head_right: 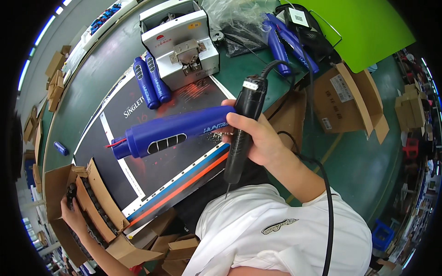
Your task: The person uses a rotary tool to drill holes into the bottom of blue cylindrical devices. They then insert small black components into the drilled holes and place the finished devices on the table. The person repeats this process for multiple units.
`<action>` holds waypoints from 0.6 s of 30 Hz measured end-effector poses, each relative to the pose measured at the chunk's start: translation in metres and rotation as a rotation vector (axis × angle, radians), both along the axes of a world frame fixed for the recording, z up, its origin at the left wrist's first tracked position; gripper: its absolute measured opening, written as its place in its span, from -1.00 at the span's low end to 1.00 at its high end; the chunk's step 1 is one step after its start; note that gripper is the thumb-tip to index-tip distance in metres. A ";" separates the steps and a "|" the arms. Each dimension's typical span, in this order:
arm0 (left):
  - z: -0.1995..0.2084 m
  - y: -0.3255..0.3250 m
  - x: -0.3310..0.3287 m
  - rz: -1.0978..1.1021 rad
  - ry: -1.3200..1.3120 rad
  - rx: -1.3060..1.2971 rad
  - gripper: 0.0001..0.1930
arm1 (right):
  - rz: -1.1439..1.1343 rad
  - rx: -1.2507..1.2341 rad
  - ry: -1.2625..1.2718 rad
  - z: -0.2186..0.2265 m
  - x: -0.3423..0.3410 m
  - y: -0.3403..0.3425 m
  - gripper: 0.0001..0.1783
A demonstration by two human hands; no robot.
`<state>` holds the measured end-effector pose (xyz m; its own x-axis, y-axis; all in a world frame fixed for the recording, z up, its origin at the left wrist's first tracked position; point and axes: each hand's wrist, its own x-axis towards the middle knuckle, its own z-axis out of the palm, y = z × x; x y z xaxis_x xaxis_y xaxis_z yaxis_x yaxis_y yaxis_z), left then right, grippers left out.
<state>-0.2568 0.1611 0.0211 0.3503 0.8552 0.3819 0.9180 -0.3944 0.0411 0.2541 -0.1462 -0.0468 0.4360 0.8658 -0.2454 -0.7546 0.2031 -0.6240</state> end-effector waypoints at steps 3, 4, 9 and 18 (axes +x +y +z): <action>0.009 -0.051 0.058 -0.112 -0.552 -0.169 -0.72 | -0.037 -0.021 -0.055 0.004 0.007 0.000 -0.55; 0.014 -0.078 0.074 -0.141 -0.721 -0.191 -0.72 | -0.020 -0.021 -0.066 0.007 0.009 0.003 -0.55; 0.001 -0.170 0.173 -0.434 -1.197 -0.656 -0.71 | -0.057 -0.130 -0.154 0.018 0.017 0.009 -0.56; -0.021 -0.173 0.249 -0.472 -1.414 -0.905 -0.55 | -0.021 -0.106 -0.244 0.016 0.028 0.011 -0.52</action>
